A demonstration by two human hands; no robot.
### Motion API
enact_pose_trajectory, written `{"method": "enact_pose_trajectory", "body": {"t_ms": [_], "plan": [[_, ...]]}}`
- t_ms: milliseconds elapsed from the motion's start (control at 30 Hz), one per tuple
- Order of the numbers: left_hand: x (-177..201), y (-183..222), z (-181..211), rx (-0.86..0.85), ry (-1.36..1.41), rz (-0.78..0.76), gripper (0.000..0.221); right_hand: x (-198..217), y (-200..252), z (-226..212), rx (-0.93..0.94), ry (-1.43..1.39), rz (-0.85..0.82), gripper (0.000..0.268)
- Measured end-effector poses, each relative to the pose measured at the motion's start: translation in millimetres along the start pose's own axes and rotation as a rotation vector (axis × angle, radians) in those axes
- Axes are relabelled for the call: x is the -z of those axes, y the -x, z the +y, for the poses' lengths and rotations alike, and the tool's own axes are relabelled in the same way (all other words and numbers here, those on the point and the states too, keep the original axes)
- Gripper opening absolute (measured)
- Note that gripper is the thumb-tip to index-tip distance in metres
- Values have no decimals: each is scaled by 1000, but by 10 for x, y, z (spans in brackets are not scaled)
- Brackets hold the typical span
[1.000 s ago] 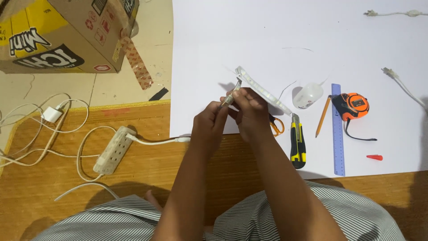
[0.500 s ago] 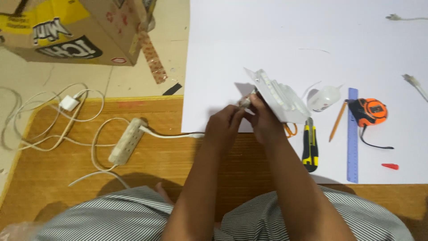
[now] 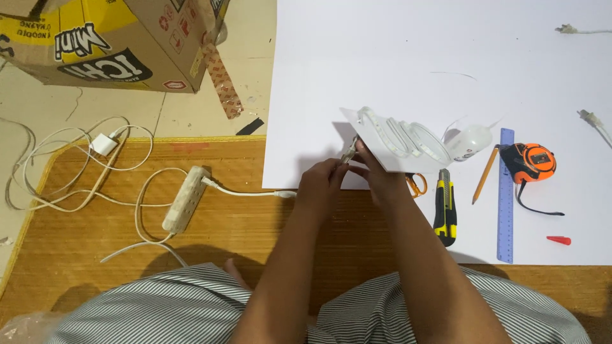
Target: The person is constructing a custom LED sign by cutting a flexible LED strip to length and using a hot glue gun to adhere it to a white backing board shaped into letters.
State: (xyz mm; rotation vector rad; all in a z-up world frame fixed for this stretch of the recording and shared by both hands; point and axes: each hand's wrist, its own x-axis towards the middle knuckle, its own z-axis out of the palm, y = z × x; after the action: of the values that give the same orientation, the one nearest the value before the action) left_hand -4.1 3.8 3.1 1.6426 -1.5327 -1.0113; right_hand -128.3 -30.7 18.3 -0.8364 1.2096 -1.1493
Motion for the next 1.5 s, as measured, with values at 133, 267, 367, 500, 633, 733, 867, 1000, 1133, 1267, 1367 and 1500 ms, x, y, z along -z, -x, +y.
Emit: {"method": "enact_pose_trajectory", "body": {"t_ms": [133,267,367,500,633,733,867,1000,1133,1267,1367,1500], "plan": [[184,-153,-192,-40,-134,-94,34,56,-124,83,26,202,31,56],[1113,-160,-74,91,-239,-48,36,54,-322,244,-83,499,38,45],[1912,-204,-407,104,-498,86,34,91,-334,274,-59,961,-63,37],[2481,83,-1200,239,-698,95,39,-78,134,6,-48,1584,-263,35],[2407,332,-1313,332,-427,31,39,-874,432,-71,-316,1548,-324,38],[2354,289,-1359,354,-411,3,40,-1256,423,477,59,1516,-537,37],[2315,132,-1469,338,-499,-64,35,-1558,169,1439,733,1506,-250,40],[2299,88,-1474,344,-540,-82,32,-1579,162,1685,1023,1299,-26,19],[2328,51,-1459,377,-489,-96,29,-1669,119,1617,1084,1278,-30,9],[2379,-19,-1435,377,-469,-105,29,-1777,71,1598,1187,1263,3,13],[2336,52,-1054,395,-469,-114,32,-1855,75,1591,1211,1287,2,14],[2257,166,-755,424,-427,-102,37,-1863,148,1366,1132,1429,-109,23]]}}
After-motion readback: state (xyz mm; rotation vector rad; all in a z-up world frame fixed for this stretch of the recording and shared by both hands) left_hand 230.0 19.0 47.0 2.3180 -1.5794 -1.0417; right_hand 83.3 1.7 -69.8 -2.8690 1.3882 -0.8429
